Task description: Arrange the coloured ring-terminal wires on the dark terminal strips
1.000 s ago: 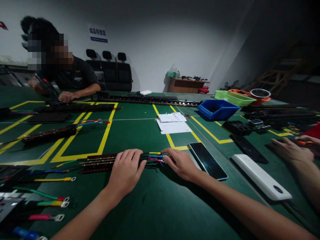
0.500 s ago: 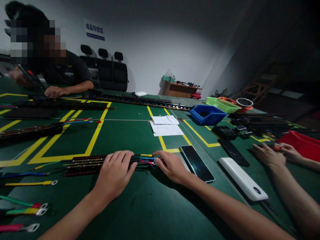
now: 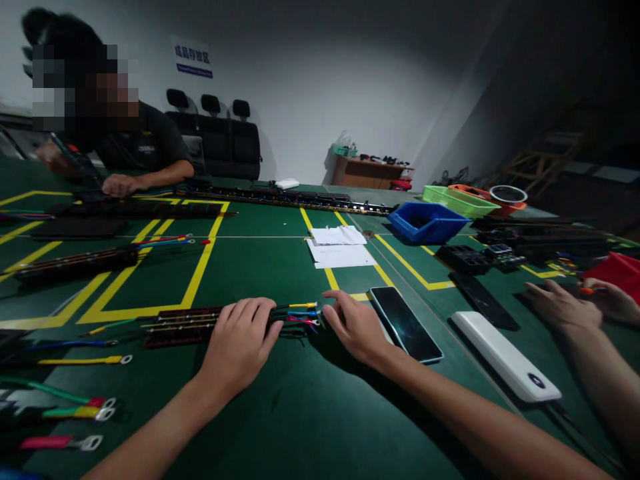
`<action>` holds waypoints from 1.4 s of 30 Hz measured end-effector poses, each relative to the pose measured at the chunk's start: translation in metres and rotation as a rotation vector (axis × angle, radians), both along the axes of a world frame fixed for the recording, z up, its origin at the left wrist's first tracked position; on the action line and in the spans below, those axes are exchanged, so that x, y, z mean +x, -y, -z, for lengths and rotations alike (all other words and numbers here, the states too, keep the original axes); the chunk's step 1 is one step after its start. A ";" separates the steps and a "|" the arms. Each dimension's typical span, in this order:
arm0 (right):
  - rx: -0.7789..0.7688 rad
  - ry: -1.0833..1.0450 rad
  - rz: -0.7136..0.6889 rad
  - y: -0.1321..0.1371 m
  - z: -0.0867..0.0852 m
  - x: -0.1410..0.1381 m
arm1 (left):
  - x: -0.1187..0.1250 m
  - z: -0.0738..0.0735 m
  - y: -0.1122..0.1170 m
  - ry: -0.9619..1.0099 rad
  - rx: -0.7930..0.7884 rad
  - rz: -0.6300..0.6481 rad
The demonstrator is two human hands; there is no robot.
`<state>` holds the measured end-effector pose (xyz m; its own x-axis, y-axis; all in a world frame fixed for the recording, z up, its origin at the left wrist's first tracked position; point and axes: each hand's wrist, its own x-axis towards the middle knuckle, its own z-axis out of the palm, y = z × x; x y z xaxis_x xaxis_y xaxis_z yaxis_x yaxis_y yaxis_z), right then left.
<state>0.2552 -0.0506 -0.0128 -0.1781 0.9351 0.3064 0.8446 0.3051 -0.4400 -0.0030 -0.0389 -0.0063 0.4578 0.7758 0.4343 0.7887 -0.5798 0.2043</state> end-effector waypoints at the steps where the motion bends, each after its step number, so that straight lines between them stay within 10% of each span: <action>1: 0.044 -0.021 0.021 0.001 0.000 0.000 | 0.000 0.000 0.000 0.001 -0.001 -0.002; 18: -0.007 0.076 -0.146 0.000 0.001 -0.001 | 0.002 -0.007 0.006 -0.041 -0.073 -0.037; 25: 0.023 -0.068 -0.047 -0.002 0.003 -0.001 | 0.002 -0.005 0.007 -0.025 -0.048 -0.041; 35: 0.020 -0.355 -0.274 0.005 -0.016 -0.014 | 0.001 -0.004 0.006 -0.020 -0.053 -0.038; 42: 0.115 -0.196 -0.077 0.002 0.000 0.002 | 0.001 -0.006 0.006 -0.021 -0.066 -0.031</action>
<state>0.2572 -0.0524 -0.0131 -0.1741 0.8781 0.4457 0.7187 0.4227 -0.5520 -0.0019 -0.0449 0.0002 0.4414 0.8163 0.3727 0.8106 -0.5408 0.2244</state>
